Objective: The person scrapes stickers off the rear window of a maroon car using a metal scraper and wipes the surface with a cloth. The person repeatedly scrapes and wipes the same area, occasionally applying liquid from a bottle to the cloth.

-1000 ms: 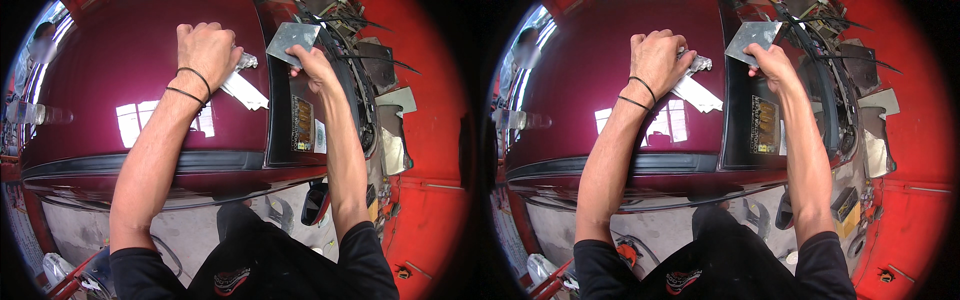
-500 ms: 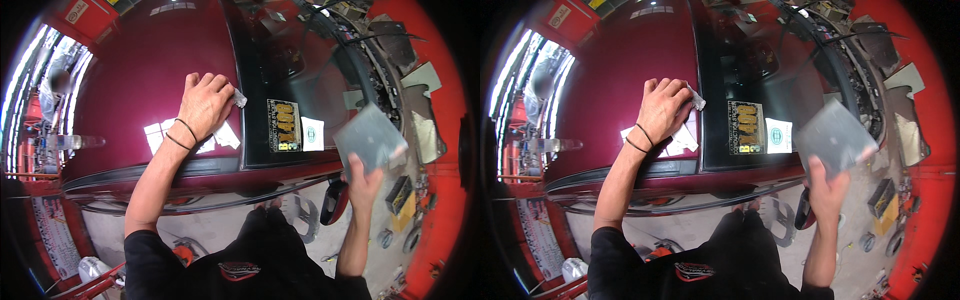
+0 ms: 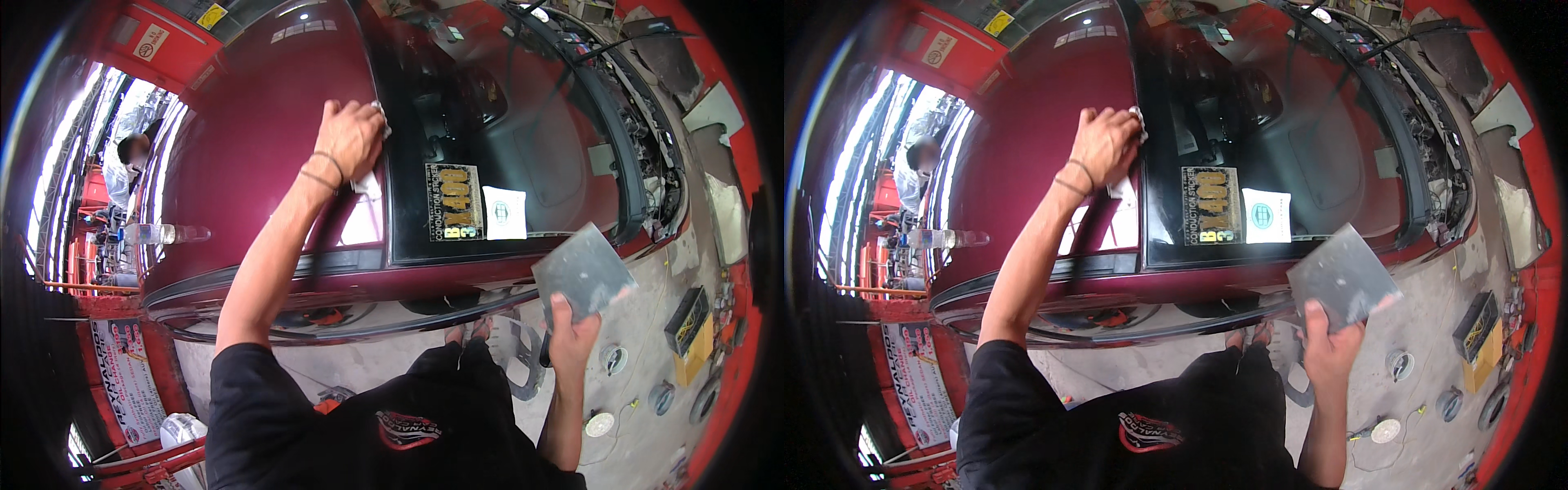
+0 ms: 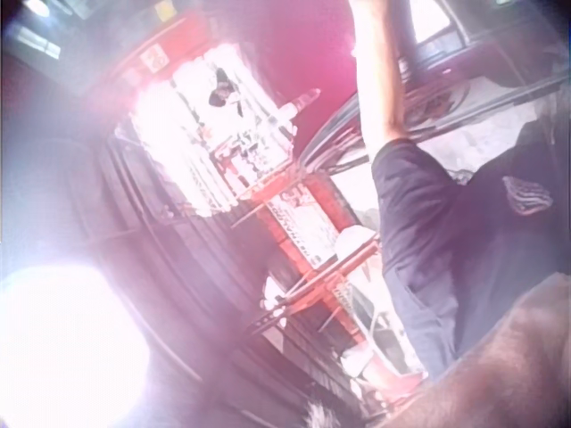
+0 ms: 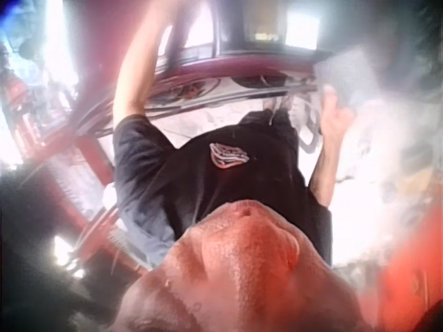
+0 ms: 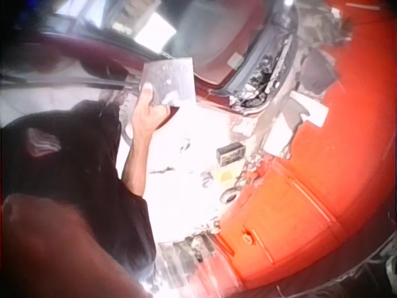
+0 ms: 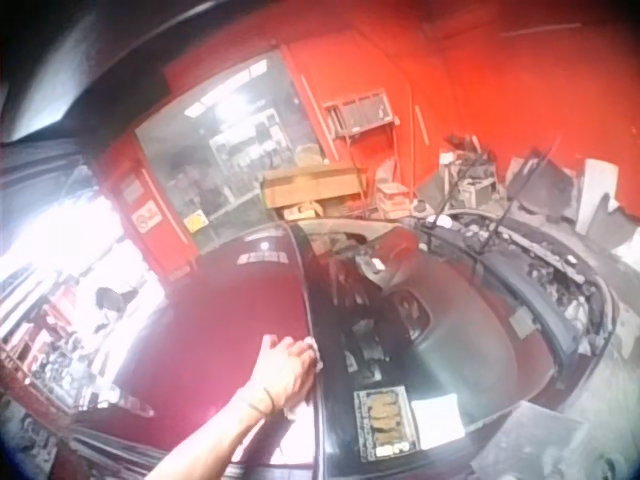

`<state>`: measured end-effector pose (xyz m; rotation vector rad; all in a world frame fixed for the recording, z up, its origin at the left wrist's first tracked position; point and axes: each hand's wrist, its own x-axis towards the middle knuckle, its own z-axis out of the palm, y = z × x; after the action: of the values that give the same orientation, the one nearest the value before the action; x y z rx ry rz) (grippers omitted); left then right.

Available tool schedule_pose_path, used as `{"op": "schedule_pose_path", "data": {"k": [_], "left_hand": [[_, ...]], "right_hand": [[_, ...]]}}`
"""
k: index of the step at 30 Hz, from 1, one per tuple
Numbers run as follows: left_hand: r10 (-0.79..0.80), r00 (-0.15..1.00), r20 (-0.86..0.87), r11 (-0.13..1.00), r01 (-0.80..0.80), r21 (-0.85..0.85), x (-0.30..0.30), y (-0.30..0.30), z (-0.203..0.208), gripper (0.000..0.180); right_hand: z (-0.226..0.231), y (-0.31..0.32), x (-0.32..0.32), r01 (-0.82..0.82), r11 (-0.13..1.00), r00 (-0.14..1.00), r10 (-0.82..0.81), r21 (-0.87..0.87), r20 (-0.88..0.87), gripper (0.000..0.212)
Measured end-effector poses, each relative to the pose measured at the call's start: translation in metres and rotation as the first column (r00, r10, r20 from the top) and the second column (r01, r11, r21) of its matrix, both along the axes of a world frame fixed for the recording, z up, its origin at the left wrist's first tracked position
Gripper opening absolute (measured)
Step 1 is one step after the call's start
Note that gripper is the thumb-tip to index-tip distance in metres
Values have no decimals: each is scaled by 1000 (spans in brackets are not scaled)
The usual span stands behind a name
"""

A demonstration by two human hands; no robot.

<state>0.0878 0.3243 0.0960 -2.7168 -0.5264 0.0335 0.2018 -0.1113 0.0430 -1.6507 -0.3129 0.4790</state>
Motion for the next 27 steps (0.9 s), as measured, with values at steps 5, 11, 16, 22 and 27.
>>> {"op": "schedule_pose_path", "data": {"k": [5, 11, 16, 22, 27], "left_hand": [[40, 921, 388, 984, 31, -176, -45, -16, -12, 51], [127, 784, 607, 964, 48, -263, -49, -34, -34, 55], [188, 681, 708, 966, 1, -258, -45, -40, -39, 62], [225, 736, 638, 965, -78, -250, -46, -41, -41, 45], [200, 762, 616, 975, -94, -199, -42, -39, -38, 33]], "right_hand": [[9, 97, 12, -205, 965, 977, 211, 166, -16, 32], [30, 251, 16, -330, 943, 884, 324, -39, 338, 47], [13, 292, -7, -278, 957, 800, 280, -85, 531, 45], [-7, 299, -29, -205, 968, 690, 248, -144, 680, 35], [-17, 311, -19, -216, 966, 685, 252, -140, 684, 33]]}}
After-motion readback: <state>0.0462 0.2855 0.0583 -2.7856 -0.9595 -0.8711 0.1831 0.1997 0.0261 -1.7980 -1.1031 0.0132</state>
